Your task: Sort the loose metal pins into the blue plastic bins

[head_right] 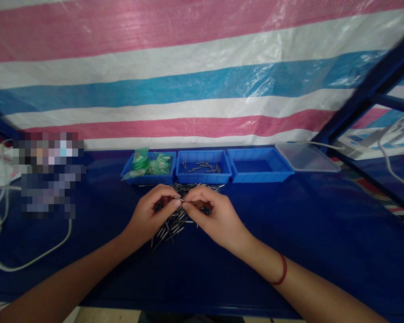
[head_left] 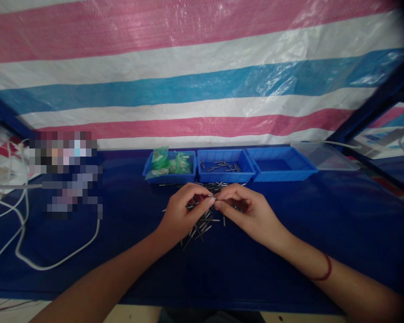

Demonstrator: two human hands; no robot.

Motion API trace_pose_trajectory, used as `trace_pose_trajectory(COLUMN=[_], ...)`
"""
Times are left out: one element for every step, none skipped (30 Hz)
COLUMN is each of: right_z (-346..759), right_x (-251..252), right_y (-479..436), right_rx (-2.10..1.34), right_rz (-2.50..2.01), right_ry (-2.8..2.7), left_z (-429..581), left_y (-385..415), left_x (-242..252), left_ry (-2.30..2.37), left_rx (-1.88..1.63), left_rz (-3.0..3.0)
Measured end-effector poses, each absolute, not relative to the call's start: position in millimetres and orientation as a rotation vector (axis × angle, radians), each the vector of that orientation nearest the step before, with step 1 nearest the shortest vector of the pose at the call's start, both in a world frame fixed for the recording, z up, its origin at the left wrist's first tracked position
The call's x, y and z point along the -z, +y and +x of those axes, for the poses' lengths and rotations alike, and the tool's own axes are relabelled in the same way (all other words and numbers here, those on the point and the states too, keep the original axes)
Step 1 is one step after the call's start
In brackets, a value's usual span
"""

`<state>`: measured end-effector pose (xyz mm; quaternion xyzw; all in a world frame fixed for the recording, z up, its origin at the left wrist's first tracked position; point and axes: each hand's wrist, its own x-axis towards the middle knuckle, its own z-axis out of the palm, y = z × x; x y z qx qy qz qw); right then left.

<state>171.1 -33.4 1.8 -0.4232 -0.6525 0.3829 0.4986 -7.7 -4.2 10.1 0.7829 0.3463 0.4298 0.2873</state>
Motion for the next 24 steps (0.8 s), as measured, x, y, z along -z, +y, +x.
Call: trace_pose_trajectory(right_z=[170.4,169.7,169.0,168.4,167.9,167.6,167.4,167.4,167.5,167.8,168.2,168.7,169.3,169.9,170.6,171.2,171.8,172.3,172.7,173.0,173.3,173.7,174.5,175.8], right_x=[-1.3,-0.9,-0.8,-0.8,-1.2,-1.7,-2.5,-3.4,-4.3,-5.2,-6.0,-6.7,-7.2,-7.6,-7.9,-8.2,-8.4,-8.7,-9.1,-9.7,-10.5,-11.5,-12.8,-14.2], right_y=[-33.2,-32.9,-32.6,-32.3,-32.0,-31.8,-31.7,-31.8,-32.0,-32.4,-32.9,-33.5,-34.1,-34.7,-35.3,-35.9,-36.5,-37.0,-37.5,-37.9,-37.8,-37.2,-35.7,-33.2], right_rx=[-0.951,-0.978,-1.005,-1.030,-1.049,-1.059,-1.055,-1.040,-1.016,-0.987,-0.958,-0.933,-0.913,-0.901,-0.898,-0.901,-0.904,-0.903,-0.894,-0.876,-0.847,-0.808,-0.758,-0.690], right_rz=[-1.016,-1.007,-1.000,-0.994,-0.992,-0.991,-0.992,-0.995,-0.996,-0.999,-1.003,-1.005,-1.004,-0.998,-0.987,-0.972,-0.958,-0.950,-0.951,-0.960,-0.976,-0.997,-1.016,-1.033], right_ry=[-1.559,-1.534,-1.511,-1.495,-1.489,-1.494,-1.503,-1.513,-1.518,-1.512,-1.503,-1.495,-1.491,-1.493,-1.501,-1.514,-1.530,-1.546,-1.564,-1.583,-1.601,-1.618,-1.638,-1.654], left_z=[-7.4,-7.2,-6.9,-6.7,-6.6,-6.6,-6.8,-7.0,-7.3,-7.6,-7.8,-8.0,-8.0,-7.9,-7.6,-7.4,-7.1,-6.8,-6.6,-6.5,-6.4,-6.5,-6.7,-6.9], left_y=[-4.5,-4.9,-5.4,-5.9,-6.2,-6.5,-6.6,-6.6,-6.4,-6.1,-5.7,-5.3,-5.0,-4.8,-4.7,-4.7,-4.9,-5.1,-5.3,-5.6,-5.8,-6.0,-6.1,-6.0], left_x=[-10.5,-10.9,-11.3,-11.7,-12.0,-12.2,-12.2,-12.0,-11.7,-11.2,-10.8,-10.4,-10.1,-10.0,-10.2,-10.5,-11.1,-11.9,-12.7,-13.5,-14.1,-14.4,-14.4,-14.0], left_ry=[0.915,0.911,0.912,0.914,0.916,0.918,0.920,0.920,0.920,0.919,0.917,0.913,0.905,0.895,0.885,0.875,0.862,0.845,0.827,0.809,0.795,0.795,0.811,0.838], left_rx=[-1.152,-1.156,-1.157,-1.156,-1.150,-1.139,-1.129,-1.119,-1.109,-1.103,-1.094,-1.086,-1.074,-1.062,-1.050,-1.039,-1.032,-1.029,-1.027,-1.026,-1.020,-1.010,-1.000,-0.990], left_rz=[2.093,2.092,2.090,2.088,2.087,2.088,2.089,2.092,2.098,2.106,2.116,2.127,2.140,2.152,2.162,2.170,2.176,2.179,2.180,2.181,2.185,2.192,2.202,2.214])
